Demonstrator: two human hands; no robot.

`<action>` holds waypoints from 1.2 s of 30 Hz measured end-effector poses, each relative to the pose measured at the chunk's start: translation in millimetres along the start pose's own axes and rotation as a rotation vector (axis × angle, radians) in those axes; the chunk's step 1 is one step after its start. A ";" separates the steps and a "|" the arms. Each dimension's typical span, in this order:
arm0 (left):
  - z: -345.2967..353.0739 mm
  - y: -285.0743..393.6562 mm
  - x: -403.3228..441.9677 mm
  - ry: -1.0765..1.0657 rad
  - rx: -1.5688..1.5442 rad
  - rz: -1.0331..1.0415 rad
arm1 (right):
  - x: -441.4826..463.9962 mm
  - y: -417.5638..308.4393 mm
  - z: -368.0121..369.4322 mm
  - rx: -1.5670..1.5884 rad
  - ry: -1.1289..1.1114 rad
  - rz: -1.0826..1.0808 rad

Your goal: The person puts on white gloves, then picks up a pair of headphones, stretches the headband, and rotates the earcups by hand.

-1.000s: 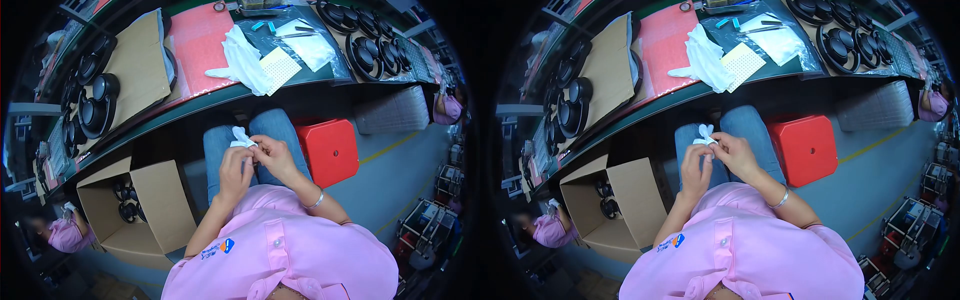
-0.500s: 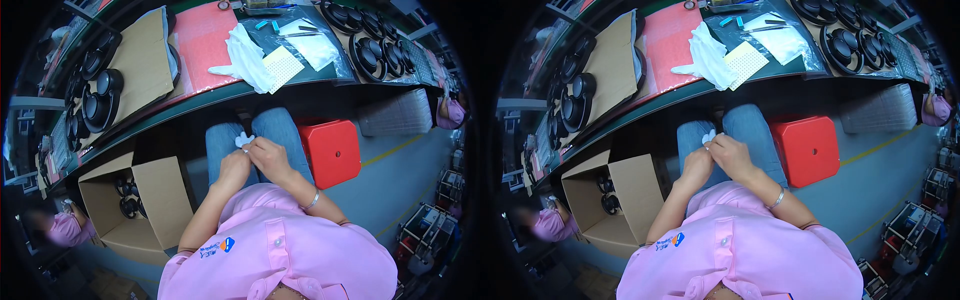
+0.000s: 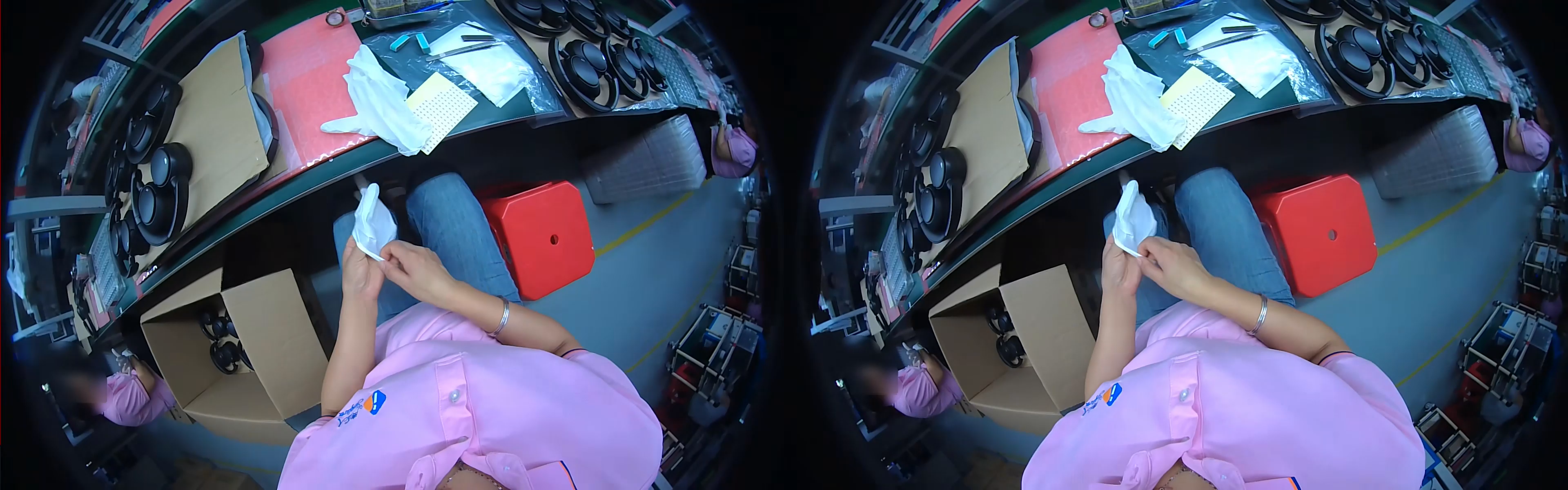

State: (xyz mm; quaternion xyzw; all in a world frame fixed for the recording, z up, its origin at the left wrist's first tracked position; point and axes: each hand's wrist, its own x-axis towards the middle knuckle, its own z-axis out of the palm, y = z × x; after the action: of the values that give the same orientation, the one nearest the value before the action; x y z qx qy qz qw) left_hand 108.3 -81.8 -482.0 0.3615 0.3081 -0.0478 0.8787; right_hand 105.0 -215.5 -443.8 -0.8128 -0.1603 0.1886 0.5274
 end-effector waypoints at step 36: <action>10.7 -31.4 64.8 -0.327 1.096 0.510 | -41.2 -3.5 13.8 -0.061 -0.462 -0.163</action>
State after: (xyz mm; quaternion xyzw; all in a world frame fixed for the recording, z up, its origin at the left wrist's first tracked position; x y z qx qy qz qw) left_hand 156.4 -103.0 -532.5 0.8097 0.0042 -0.0425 0.5853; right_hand 62.1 -222.1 -440.0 -0.7478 -0.3474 0.3215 0.4656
